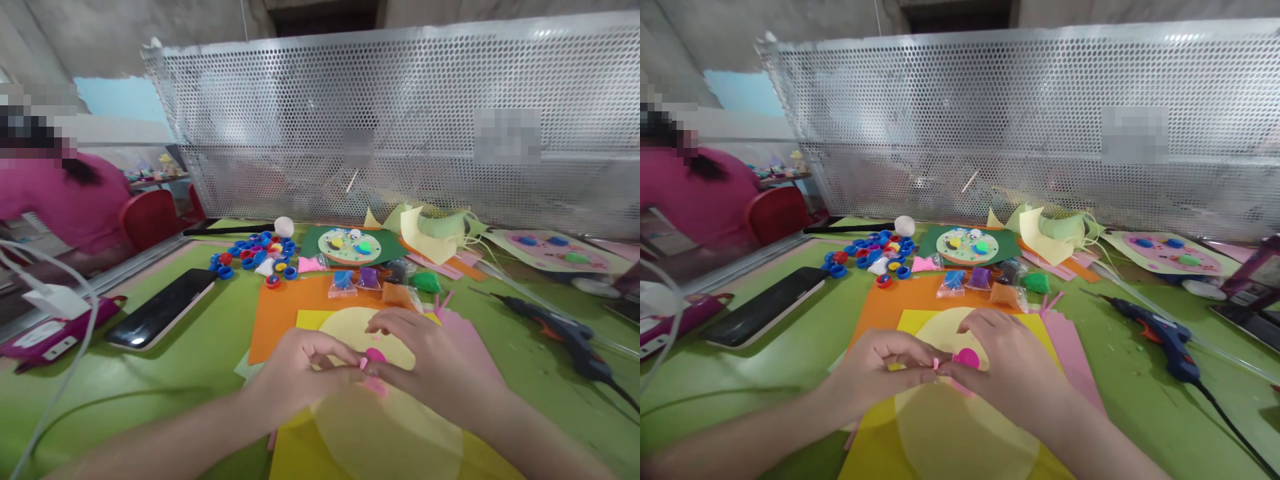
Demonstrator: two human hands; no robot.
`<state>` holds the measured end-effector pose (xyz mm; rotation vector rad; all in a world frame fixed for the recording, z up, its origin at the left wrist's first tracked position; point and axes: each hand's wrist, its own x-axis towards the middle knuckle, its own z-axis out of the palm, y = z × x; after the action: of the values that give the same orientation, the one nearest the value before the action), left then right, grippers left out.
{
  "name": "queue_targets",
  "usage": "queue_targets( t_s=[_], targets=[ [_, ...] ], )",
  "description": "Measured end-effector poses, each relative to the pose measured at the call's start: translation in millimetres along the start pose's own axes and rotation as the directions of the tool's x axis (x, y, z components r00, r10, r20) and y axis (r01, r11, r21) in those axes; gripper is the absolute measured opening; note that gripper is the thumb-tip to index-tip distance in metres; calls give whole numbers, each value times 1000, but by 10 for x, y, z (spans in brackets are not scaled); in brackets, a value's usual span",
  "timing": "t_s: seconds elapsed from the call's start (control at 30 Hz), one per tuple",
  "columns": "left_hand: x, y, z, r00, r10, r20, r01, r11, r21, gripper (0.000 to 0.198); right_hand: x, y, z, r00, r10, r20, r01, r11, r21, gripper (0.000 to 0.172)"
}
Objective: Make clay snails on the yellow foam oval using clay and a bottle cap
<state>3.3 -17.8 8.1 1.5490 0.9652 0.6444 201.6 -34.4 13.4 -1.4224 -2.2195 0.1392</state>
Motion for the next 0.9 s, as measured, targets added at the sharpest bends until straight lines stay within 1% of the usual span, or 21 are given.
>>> queue_targets(
  t_s=[0.13,0.23,0.33,0.4,0.47,0.57,0.63,0.7,0.77,0.8,0.9],
  targets=[
    [60,-2,-45,998,-31,-46,24,991,-129,25,-10,63,-19,998,-64,3,63,991,-116,19],
    [132,-7,-105,996,-68,-52,56,977,-208,25,-12,106,-18,991,-78,105,90,989,-114,22],
    [198,-36,-157,995,-98,-9,93,972,-218,25,-3,99,13,968,-19,248,31,998,-45,20],
    [225,-62,-177,994,-110,18,111,974,-196,27,3,77,38,952,19,305,-19,1000,-4,15],
    [240,-86,-185,993,-115,8,115,979,-169,28,4,59,54,942,45,331,-54,998,19,10],
    [246,-108,-188,992,-122,-27,115,978,-176,28,-1,59,51,938,27,345,-44,998,40,8],
    [247,-110,-188,991,-127,-39,117,973,-199,27,-6,72,35,947,7,320,-26,998,54,12],
    [250,-103,-190,991,-124,-59,108,970,-216,26,-8,79,15,969,-12,248,-8,997,80,15],
    [249,-90,-192,990,-110,-88,87,969,-231,25,-10,67,-6,992,-54,113,41,993,112,16],
    [245,-83,-193,990,-100,-100,73,967,-245,25,-12,51,-15,996,-78,34,74,991,116,16],
    [218,-60,-183,993,-57,-103,23,952,-306,20,-32,-20,-33,976,-140,-164,154,985,73,20]
  ],
)
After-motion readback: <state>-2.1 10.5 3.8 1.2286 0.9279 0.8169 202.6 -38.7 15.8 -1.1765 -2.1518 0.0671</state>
